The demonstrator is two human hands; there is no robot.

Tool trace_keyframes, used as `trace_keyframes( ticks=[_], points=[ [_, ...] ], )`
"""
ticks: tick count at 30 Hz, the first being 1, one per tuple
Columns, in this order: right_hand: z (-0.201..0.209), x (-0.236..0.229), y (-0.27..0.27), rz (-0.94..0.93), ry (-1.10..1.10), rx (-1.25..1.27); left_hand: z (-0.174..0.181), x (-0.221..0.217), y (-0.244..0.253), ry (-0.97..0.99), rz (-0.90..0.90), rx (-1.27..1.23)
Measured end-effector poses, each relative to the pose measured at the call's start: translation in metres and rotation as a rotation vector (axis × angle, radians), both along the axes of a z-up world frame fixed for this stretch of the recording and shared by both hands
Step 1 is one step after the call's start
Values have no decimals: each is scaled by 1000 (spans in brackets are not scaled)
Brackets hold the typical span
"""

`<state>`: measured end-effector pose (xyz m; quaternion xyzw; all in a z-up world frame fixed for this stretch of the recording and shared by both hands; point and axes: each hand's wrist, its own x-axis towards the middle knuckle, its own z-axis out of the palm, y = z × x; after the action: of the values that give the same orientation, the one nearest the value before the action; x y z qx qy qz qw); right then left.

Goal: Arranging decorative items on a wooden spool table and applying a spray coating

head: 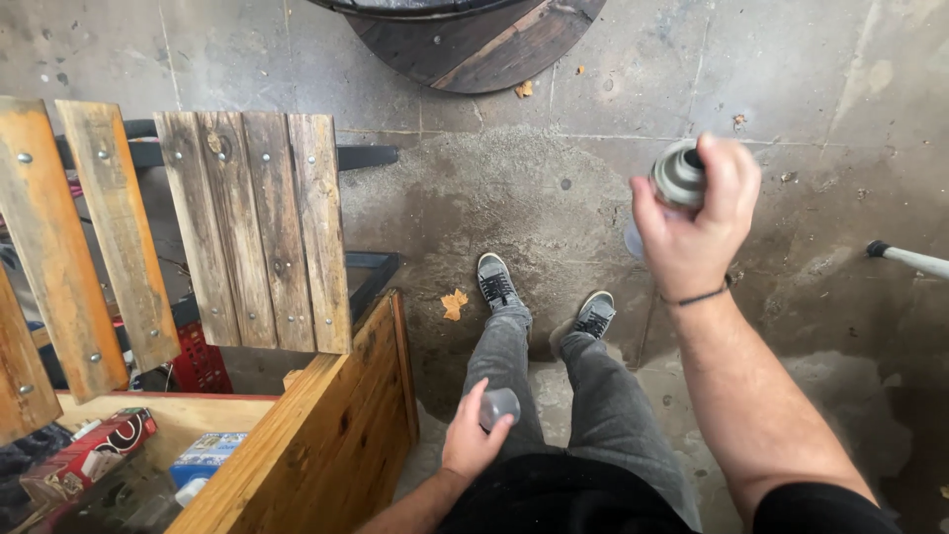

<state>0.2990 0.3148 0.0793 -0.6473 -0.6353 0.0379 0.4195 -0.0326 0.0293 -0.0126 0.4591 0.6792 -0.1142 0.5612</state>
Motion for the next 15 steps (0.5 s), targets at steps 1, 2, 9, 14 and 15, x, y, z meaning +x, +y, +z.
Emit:
trace_keyframes(
  ticks=[1, 2, 9, 14, 15],
  points=[
    [2, 2, -10, 32, -5, -22, -4, -4, 8, -82, 64, 168],
    [4, 4, -20, 65, -10, -44, -8, -8, 16, -164, 127, 335],
    [-43, 18, -116, 65, 68, -246, -29, 15, 203, -288, -2, 811],
    [-89, 33, -150, 106, 174, -415, 127, 106, 384, -185, -304, 900],
    [-94, 40, -153, 114, 184, -420, 137, 125, 404, -173, -302, 893]
  ],
)
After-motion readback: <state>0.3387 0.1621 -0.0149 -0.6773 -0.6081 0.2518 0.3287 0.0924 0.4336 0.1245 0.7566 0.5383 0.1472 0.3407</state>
